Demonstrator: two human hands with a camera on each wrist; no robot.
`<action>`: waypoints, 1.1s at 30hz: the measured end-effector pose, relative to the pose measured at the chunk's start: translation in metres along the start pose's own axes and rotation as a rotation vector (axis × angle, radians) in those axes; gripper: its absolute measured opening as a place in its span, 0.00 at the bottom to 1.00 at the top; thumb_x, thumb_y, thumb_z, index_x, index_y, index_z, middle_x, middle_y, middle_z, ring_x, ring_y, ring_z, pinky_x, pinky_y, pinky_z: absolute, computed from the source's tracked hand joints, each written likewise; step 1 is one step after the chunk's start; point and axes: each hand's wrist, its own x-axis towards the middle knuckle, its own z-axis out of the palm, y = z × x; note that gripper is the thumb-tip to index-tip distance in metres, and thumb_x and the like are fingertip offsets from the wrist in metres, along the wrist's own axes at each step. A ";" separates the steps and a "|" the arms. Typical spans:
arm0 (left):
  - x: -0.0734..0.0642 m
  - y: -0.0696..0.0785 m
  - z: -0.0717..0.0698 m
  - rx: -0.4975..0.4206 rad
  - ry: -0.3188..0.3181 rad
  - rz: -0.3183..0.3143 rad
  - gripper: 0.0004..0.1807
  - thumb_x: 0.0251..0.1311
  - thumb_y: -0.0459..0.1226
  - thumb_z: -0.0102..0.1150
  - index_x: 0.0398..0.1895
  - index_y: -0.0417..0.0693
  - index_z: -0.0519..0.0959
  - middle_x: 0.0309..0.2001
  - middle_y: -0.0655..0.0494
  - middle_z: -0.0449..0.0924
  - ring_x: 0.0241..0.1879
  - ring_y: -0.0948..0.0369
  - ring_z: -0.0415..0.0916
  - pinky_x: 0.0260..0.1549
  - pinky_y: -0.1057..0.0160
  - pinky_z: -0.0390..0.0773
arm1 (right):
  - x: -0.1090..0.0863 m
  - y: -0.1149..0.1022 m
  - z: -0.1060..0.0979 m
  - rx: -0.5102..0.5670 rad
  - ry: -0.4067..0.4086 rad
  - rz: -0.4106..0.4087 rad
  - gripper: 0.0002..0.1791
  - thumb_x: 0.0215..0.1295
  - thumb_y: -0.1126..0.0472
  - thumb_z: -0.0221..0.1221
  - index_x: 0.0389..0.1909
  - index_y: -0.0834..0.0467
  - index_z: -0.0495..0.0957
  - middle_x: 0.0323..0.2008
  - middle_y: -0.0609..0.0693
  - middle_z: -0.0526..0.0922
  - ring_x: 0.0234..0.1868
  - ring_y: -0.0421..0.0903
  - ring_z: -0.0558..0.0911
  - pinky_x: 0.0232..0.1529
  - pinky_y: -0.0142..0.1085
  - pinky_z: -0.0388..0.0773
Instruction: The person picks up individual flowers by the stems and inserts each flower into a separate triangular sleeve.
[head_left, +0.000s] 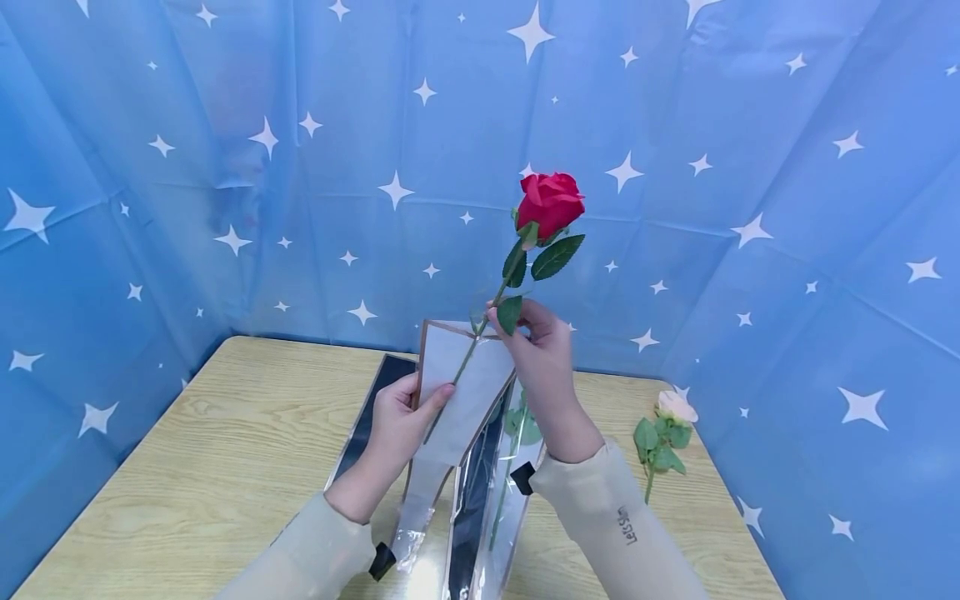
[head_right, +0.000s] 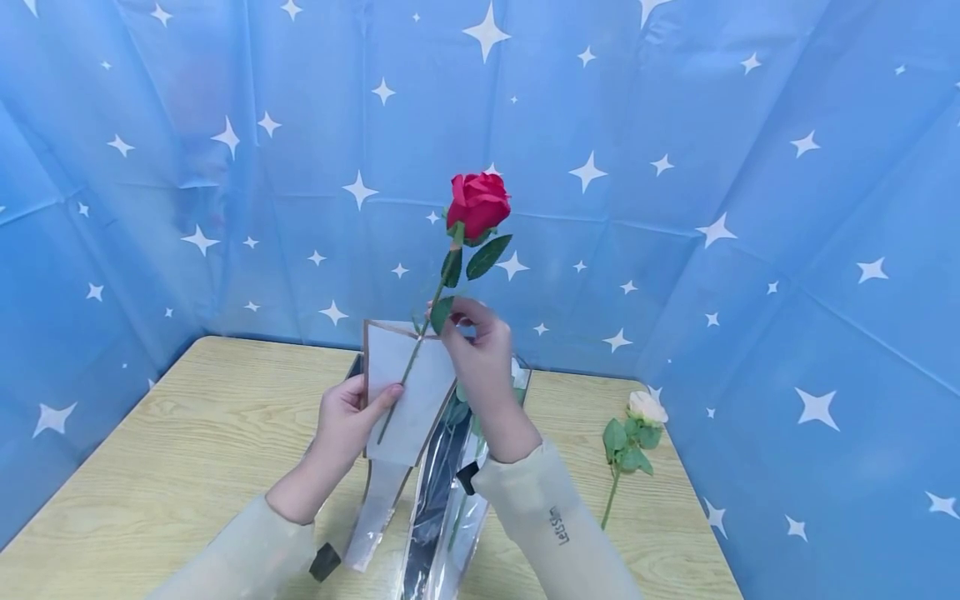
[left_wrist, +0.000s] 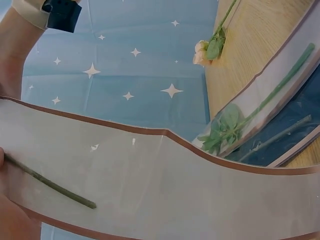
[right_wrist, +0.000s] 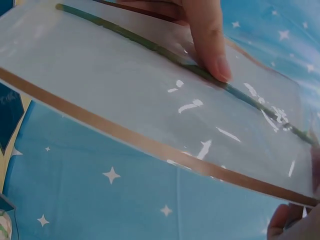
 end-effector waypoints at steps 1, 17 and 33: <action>0.000 0.001 0.000 -0.001 0.001 -0.001 0.10 0.56 0.37 0.65 0.38 0.40 0.83 0.35 0.43 0.85 0.30 0.61 0.83 0.26 0.66 0.80 | 0.000 0.001 0.000 -0.015 -0.001 -0.005 0.09 0.62 0.64 0.61 0.37 0.67 0.82 0.32 0.45 0.85 0.36 0.44 0.77 0.30 0.32 0.70; -0.001 -0.001 -0.002 0.032 -0.048 -0.022 0.11 0.58 0.38 0.63 0.40 0.40 0.82 0.35 0.43 0.85 0.33 0.55 0.84 0.30 0.63 0.82 | 0.000 0.001 -0.005 0.134 -0.105 0.040 0.09 0.68 0.64 0.54 0.43 0.60 0.82 0.45 0.43 0.84 0.52 0.45 0.77 0.53 0.36 0.73; 0.002 -0.004 -0.007 0.037 -0.072 -0.019 0.11 0.59 0.38 0.63 0.39 0.40 0.82 0.34 0.43 0.85 0.32 0.57 0.84 0.30 0.64 0.81 | 0.003 0.002 -0.008 0.137 -0.180 0.094 0.09 0.68 0.64 0.54 0.42 0.49 0.81 0.44 0.42 0.81 0.45 0.44 0.73 0.45 0.34 0.71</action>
